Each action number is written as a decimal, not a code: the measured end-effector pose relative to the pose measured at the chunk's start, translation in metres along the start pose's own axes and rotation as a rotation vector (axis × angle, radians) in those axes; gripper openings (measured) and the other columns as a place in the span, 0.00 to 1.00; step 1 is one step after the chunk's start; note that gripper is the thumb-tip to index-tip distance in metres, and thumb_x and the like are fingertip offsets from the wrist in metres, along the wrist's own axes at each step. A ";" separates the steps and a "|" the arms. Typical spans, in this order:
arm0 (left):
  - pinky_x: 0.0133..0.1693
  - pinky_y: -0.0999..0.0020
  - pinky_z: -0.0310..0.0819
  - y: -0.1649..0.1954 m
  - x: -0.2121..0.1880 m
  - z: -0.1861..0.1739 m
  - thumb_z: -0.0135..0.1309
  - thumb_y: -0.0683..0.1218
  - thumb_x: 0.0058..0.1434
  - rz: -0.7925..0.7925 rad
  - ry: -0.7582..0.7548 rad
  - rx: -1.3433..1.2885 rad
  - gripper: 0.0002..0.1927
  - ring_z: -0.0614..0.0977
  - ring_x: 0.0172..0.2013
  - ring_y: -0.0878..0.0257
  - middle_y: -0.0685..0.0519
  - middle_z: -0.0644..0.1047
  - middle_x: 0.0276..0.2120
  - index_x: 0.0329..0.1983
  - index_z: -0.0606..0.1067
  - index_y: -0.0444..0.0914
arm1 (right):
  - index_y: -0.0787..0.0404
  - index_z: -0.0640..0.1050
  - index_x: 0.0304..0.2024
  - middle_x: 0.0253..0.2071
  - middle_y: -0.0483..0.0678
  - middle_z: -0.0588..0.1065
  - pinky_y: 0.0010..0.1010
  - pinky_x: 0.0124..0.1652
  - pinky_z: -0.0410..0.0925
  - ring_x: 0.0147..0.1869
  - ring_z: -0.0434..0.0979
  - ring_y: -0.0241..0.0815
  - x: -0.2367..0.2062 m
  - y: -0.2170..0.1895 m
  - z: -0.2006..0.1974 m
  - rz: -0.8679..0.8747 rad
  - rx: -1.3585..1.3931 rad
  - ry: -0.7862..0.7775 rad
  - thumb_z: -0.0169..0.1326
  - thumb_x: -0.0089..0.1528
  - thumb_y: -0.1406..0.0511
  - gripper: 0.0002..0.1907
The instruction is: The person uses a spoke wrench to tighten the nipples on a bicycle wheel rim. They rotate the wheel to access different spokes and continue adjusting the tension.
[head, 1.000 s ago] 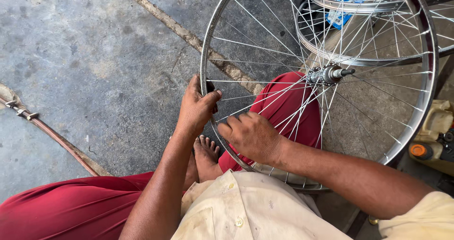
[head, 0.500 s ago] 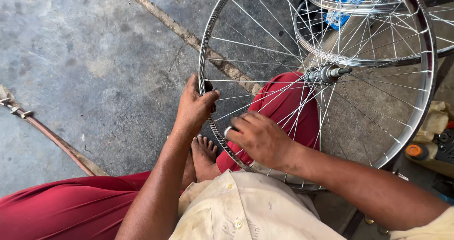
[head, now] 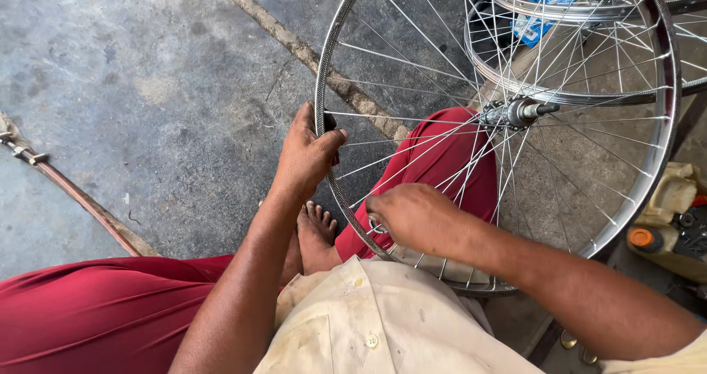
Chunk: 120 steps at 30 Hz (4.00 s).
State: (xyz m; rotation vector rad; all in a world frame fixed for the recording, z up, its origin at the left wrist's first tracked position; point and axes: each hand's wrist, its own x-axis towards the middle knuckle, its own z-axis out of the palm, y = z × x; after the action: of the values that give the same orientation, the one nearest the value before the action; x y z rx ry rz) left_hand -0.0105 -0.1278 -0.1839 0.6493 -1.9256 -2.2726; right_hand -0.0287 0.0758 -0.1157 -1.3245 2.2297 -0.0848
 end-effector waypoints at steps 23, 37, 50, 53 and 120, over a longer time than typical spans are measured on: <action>0.24 0.69 0.72 -0.003 0.003 -0.006 0.59 0.42 0.56 0.011 -0.033 -0.008 0.15 0.75 0.22 0.67 0.55 0.72 0.25 0.42 0.67 0.38 | 0.61 0.74 0.37 0.39 0.50 0.73 0.44 0.53 0.71 0.45 0.76 0.48 -0.011 -0.010 0.015 -0.502 -0.351 0.487 0.55 0.58 0.64 0.08; 0.24 0.68 0.71 0.009 -0.005 0.001 0.60 0.42 0.57 -0.003 -0.005 -0.016 0.15 0.75 0.22 0.66 0.54 0.71 0.26 0.42 0.68 0.34 | 0.62 0.76 0.36 0.34 0.50 0.77 0.36 0.30 0.71 0.31 0.77 0.43 -0.025 0.017 -0.019 -0.328 -0.442 0.517 0.58 0.55 0.66 0.08; 0.52 0.51 0.74 -0.026 -0.062 0.029 0.35 0.72 0.66 -0.562 -0.154 -0.676 0.44 0.81 0.46 0.47 0.39 0.79 0.47 0.61 0.70 0.30 | 0.65 0.72 0.53 0.44 0.56 0.79 0.41 0.46 0.73 0.49 0.82 0.51 -0.083 0.173 -0.057 0.589 0.203 1.030 0.51 0.75 0.67 0.08; 0.53 0.51 0.74 -0.039 -0.074 0.034 0.33 0.75 0.66 -0.486 -0.259 -0.805 0.47 0.81 0.46 0.46 0.36 0.79 0.46 0.57 0.71 0.27 | 0.67 0.73 0.50 0.42 0.57 0.79 0.43 0.44 0.72 0.47 0.82 0.52 -0.075 0.179 -0.064 0.556 0.212 1.028 0.53 0.75 0.66 0.08; 0.65 0.54 0.69 0.186 0.018 -0.007 0.53 0.36 0.59 0.595 0.187 0.522 0.39 0.65 0.72 0.44 0.37 0.58 0.75 0.75 0.57 0.39 | 0.62 0.77 0.51 0.51 0.51 0.81 0.29 0.50 0.78 0.54 0.84 0.42 0.136 0.044 -0.163 -0.230 0.538 1.051 0.60 0.66 0.67 0.12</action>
State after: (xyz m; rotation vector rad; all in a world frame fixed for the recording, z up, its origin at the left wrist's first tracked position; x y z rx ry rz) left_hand -0.0616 -0.1777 -0.0109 0.2498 -2.2356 -1.3283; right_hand -0.1923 -0.0488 -0.0472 -1.3474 2.4741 -1.6649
